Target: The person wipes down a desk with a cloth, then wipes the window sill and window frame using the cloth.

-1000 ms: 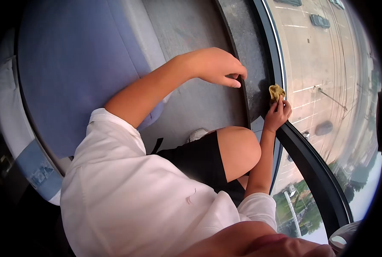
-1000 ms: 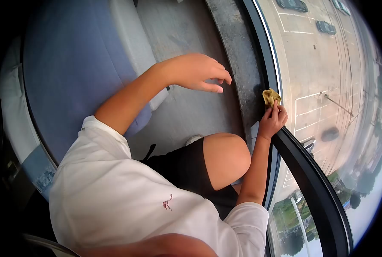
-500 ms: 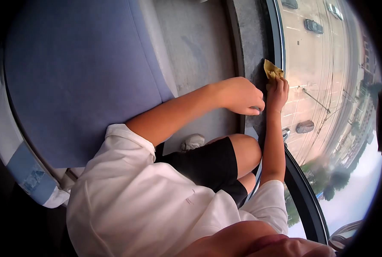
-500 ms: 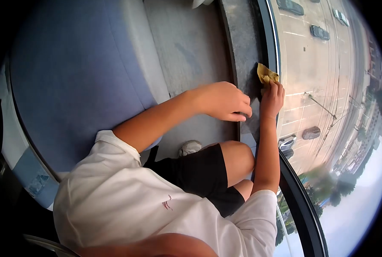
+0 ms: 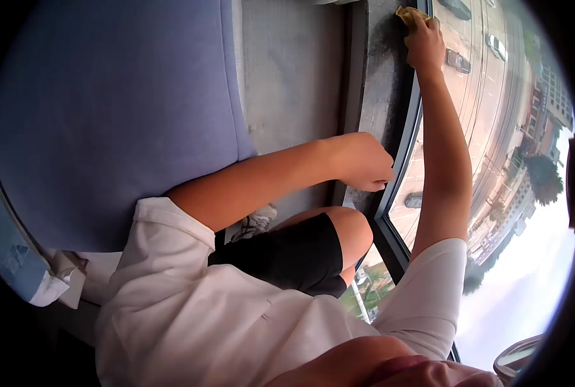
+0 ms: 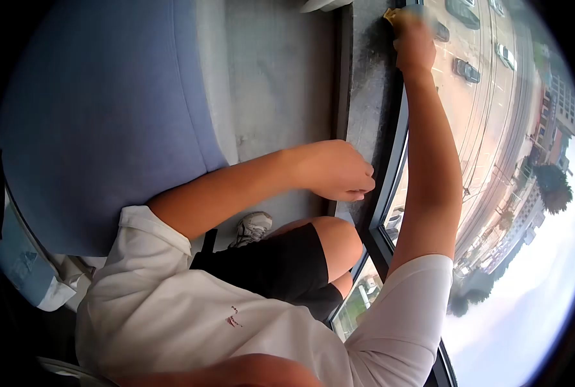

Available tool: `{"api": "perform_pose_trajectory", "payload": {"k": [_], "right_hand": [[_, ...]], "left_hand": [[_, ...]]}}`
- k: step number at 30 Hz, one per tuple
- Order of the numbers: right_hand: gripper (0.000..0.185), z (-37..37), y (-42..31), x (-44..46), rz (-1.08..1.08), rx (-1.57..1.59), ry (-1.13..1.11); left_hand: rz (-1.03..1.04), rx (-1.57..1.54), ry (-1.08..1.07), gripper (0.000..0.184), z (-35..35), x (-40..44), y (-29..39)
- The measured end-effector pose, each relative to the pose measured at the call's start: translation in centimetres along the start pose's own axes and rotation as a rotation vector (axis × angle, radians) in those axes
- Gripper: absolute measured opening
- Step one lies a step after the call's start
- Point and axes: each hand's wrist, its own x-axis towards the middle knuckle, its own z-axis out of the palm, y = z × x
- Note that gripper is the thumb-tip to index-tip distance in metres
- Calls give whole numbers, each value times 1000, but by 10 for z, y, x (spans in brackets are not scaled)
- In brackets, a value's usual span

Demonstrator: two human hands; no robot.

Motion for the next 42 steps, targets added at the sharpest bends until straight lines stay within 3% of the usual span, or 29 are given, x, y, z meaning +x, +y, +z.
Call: {"api": "perform_pose_trajectory", "payload": {"k": [1, 3, 6, 9, 15, 19, 23, 29, 34, 42], "right_hand": [[44, 9, 5, 15, -84, 16, 120], [40, -26, -17, 14, -3, 120, -120], [31, -6, -1, 0, -156, -59, 93], [44, 19, 24, -23, -181, -166, -67], [32, 8, 35, -145, -240, -22, -44], [25, -8, 29, -244, -134, 102, -106], [20, -18, 25, -355, 64, 176, -336], [24, -44, 11, -471, 362, 273, -362], [24, -45, -7, -469, 528, 278, -209], [27, -26, 2, -375, 351, 253, -80]], "left_hand": [[8, -1, -6, 23, -3, 0, -3], [13, -16, 27, 22, 1, -1, -7], [10, 20, 71, 20, 4, -2, -11], [-34, 78, -17, 16, -1, 2, -6], [17, 81, 44, 14, -2, -1, -4], [22, 131, 19, 15, 1, -1, -3], [26, 156, -62, 13, -5, -3, 11], [59, 122, -53, 14, -10, -4, 24], [185, 111, -56, 13, 12, -3, 31], [141, 225, -120, 13, 18, -1, 43]]}}
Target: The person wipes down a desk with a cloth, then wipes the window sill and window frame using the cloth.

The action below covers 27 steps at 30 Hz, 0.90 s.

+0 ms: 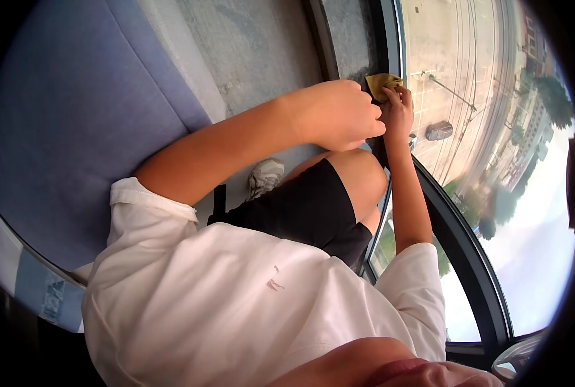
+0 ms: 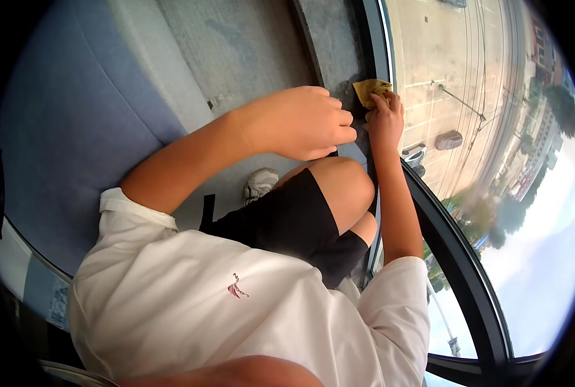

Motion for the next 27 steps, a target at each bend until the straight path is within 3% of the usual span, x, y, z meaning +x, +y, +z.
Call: {"api": "perform_pose_trajectory", "payload": {"k": [6, 9, 14, 17, 20, 24, 27], "right_hand": [[26, 19, -36, 147, -154, -99, 182], [25, 12, -74, 227, -160, -41, 179], [24, 13, -100, 304, -423, -27, 255], [23, 24, -86, 294, -436, -93, 339], [21, 6, -80, 246, -369, -1, 197], [20, 0, -62, 170, -194, 79, 171], [23, 20, -29, 103, -197, 8, 321]], "left_hand": [[24, -5, 183, 12, 1, 3, -5], [-27, 0, 109, 12, -4, 3, -7], [-110, -98, 45, 15, -9, 3, -8], [-105, -93, 55, 15, -4, 2, -12], [-93, -74, -9, 18, -9, 4, -13], [-98, -42, -49, 22, -11, 1, -16], [-84, -42, -51, 25, -12, 0, -23]]}}
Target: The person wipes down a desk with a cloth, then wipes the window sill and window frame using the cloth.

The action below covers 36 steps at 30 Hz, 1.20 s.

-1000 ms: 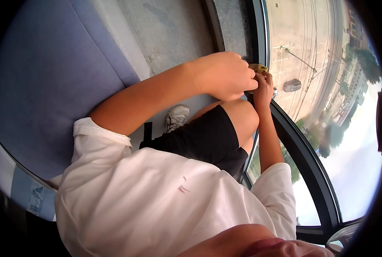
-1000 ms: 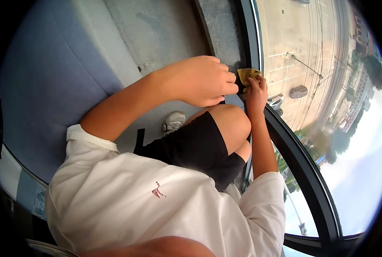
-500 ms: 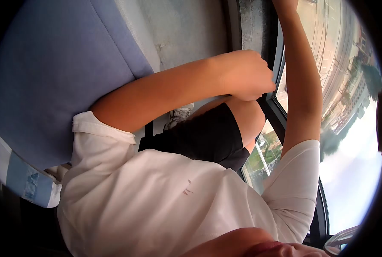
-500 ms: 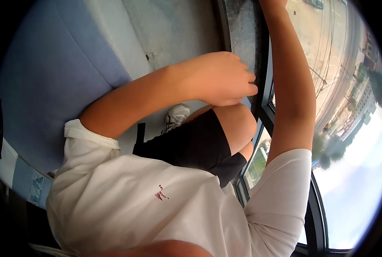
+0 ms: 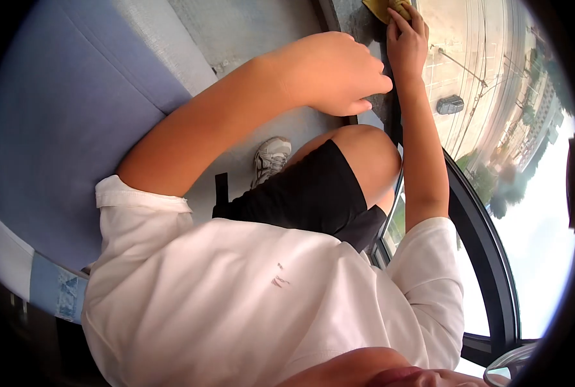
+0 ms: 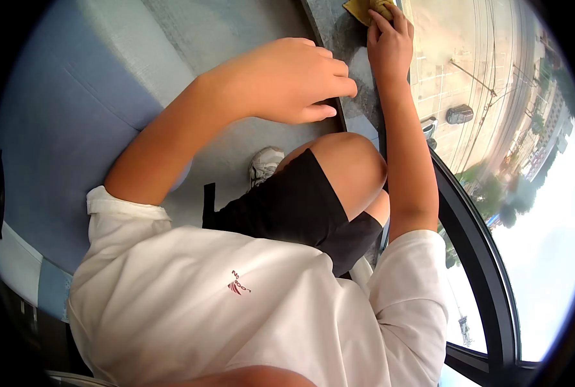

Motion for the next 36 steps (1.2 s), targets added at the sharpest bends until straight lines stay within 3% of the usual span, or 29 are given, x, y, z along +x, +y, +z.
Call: {"api": "perform_pose_trajectory", "payload": {"k": [8, 14, 18, 19, 21, 24, 26, 32, 36], "right_hand": [[28, -59, 27, -160, 170, -8, -171], [22, -104, 5, -190, 351, 177, -113], [26, -176, -15, -204, 548, 326, -99], [29, -205, -18, -206, 506, 339, -88], [29, -276, -22, -195, 272, 57, -50], [14, -377, -17, -192, 257, -277, 252], [20, -443, 0, -177, 105, -492, 405], [20, -625, 38, -134, -193, -1278, 299], [19, -670, 42, -98, -178, -1474, 214]], "left_hand": [[70, -162, 31, 26, 15, 1, -7], [87, -119, 58, 27, 9, 8, -3], [58, -129, -42, 28, -2, 12, 11], [67, -124, -41, 28, -2, 13, 12], [96, -98, -16, 28, -4, 12, 11], [130, -61, 27, 28, -4, 9, 7], [105, -58, 28, 28, -7, 8, 11], [111, -66, 20, 28, -12, 6, 15], [137, -98, 70, 26, -20, 1, 20]]}}
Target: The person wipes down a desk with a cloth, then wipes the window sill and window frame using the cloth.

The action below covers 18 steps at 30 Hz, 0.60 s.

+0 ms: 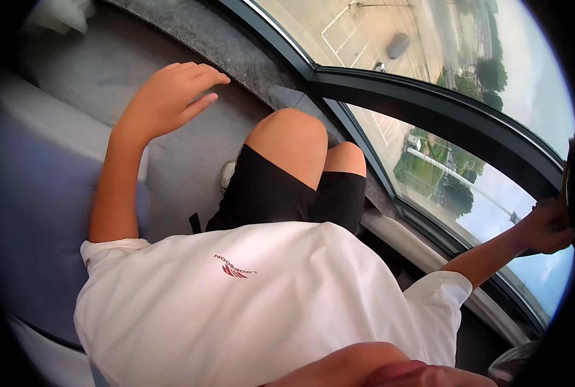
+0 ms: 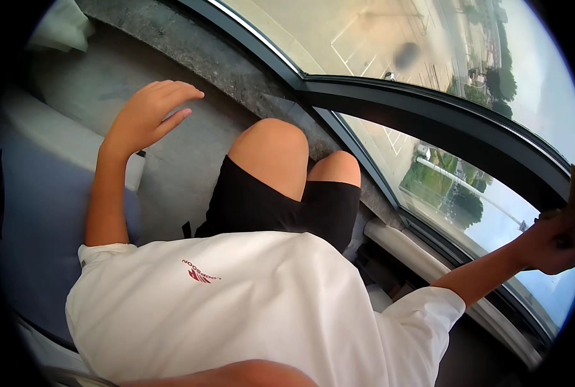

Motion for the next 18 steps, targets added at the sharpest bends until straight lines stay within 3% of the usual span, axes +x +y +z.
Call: {"api": "perform_pose_trajectory", "payload": {"k": [2, 5, 10, 14, 18], "right_hand": [[22, 7, 10, 27, -118, -9, -23], [16, 5, -32, 37, 6, 148, -291], [14, -20, -91, 34, -161, 51, -427], [14, -38, -161, 41, -88, 303, -577], [26, -48, -236, 18, -98, 557, -710]], "left_hand": [[11, 5, 18, 25, 1, 1, 1], [-105, -39, -93, 25, -5, 3, 6], [46, 2, 47, 24, -2, 2, 7], [42, 5, 48, 25, -6, 1, 11], [54, 9, 26, 29, -12, -1, 14]]}}
